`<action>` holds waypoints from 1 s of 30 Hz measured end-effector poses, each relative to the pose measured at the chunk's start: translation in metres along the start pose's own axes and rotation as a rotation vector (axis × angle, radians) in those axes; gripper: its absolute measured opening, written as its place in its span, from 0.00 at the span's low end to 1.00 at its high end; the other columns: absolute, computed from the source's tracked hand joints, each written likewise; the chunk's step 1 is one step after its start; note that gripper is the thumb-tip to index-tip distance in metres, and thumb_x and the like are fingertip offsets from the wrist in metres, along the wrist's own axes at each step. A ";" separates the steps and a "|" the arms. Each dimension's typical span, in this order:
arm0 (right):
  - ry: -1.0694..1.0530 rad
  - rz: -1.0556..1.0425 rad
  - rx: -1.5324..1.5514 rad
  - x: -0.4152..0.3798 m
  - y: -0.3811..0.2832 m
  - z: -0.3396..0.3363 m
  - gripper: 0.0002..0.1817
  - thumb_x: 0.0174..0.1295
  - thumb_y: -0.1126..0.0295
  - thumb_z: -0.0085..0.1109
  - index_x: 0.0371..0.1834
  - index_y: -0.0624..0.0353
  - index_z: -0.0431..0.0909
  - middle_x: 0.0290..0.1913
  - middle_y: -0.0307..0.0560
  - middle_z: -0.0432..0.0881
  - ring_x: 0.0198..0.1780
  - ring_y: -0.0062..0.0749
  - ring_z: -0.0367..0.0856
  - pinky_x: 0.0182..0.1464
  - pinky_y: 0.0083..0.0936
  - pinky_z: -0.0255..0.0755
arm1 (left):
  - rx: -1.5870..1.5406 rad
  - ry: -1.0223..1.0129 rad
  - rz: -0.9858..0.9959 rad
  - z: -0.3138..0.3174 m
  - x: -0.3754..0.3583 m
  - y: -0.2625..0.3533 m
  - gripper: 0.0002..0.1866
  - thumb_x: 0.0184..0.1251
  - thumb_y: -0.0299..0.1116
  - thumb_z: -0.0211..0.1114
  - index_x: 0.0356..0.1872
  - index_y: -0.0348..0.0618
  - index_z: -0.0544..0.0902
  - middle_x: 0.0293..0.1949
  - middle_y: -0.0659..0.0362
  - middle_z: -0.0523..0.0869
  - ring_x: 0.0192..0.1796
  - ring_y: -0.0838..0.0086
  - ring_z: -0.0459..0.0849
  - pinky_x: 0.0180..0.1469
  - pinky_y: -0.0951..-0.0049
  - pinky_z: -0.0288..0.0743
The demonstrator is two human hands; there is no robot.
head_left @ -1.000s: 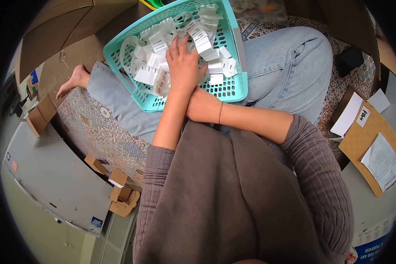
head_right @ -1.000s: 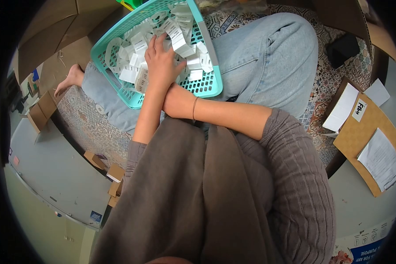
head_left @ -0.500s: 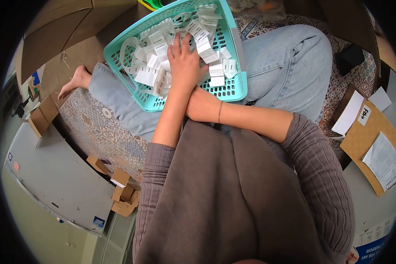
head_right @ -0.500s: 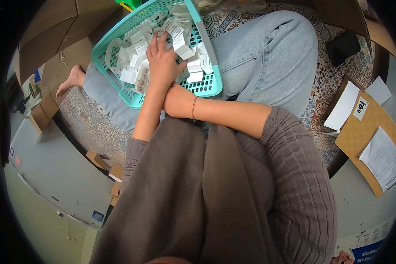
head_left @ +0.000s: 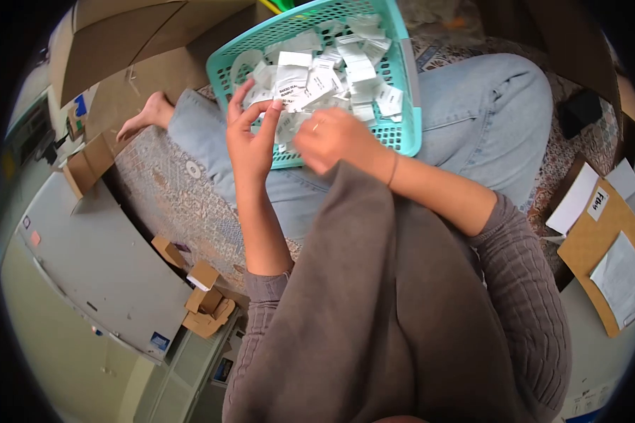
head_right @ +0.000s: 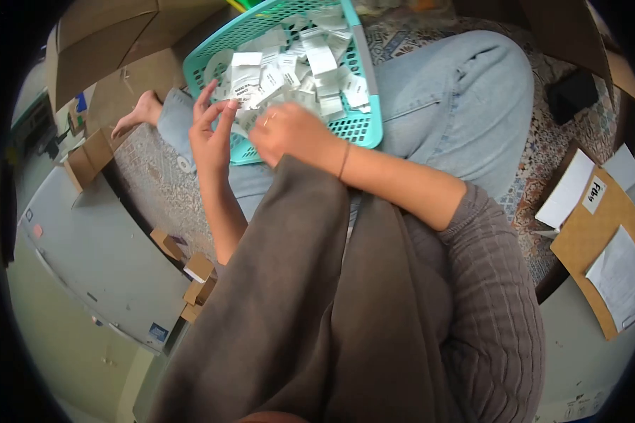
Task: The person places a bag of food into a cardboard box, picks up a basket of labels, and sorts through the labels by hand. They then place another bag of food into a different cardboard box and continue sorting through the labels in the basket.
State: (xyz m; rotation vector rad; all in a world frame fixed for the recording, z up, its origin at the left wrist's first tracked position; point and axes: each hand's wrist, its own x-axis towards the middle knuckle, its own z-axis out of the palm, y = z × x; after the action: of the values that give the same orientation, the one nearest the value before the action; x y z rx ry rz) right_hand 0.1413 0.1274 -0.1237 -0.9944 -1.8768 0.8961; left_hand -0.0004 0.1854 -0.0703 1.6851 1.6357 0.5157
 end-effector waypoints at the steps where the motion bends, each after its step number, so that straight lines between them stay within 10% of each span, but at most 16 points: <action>1: 0.178 0.004 -0.038 0.004 0.009 -0.004 0.09 0.39 0.73 0.59 0.27 0.58 0.74 0.32 0.42 0.75 0.35 0.35 0.74 0.38 0.28 0.69 | -0.035 0.031 0.031 -0.003 -0.004 -0.001 0.09 0.54 0.34 0.63 0.27 0.39 0.82 0.52 0.51 0.72 0.55 0.65 0.69 0.57 0.67 0.58; 5: 0.598 0.174 0.199 0.017 0.014 -0.023 0.06 0.45 0.71 0.60 0.26 0.56 0.74 0.25 0.37 0.73 0.22 0.30 0.72 0.24 0.19 0.68 | -0.303 0.127 -0.038 -0.005 -0.016 0.002 0.08 0.55 0.30 0.62 0.29 0.35 0.81 0.47 0.53 0.74 0.50 0.71 0.71 0.54 0.73 0.62; 14: 0.518 0.082 -0.063 0.016 0.012 -0.031 0.16 0.43 0.65 0.65 0.38 0.48 0.78 0.48 0.45 0.67 0.50 0.36 0.66 0.43 0.25 0.65 | -0.084 0.161 0.056 0.000 -0.026 0.024 0.06 0.53 0.31 0.64 0.28 0.39 0.82 0.45 0.54 0.75 0.49 0.68 0.71 0.52 0.71 0.63; 30: 0.554 0.171 -0.018 0.016 0.022 -0.027 0.06 0.45 0.67 0.61 0.25 0.53 0.77 0.41 0.42 0.70 0.42 0.36 0.65 0.44 0.27 0.63 | 0.129 0.086 0.153 0.005 -0.026 0.032 0.07 0.54 0.30 0.63 0.30 0.37 0.81 0.46 0.55 0.75 0.52 0.68 0.71 0.54 0.70 0.62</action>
State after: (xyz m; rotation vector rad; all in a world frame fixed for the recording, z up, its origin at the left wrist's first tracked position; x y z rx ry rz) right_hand 0.1656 0.1567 -0.1259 -1.2756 -1.3486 0.6143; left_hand 0.0221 0.1613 -0.0459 1.9182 1.6385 0.5747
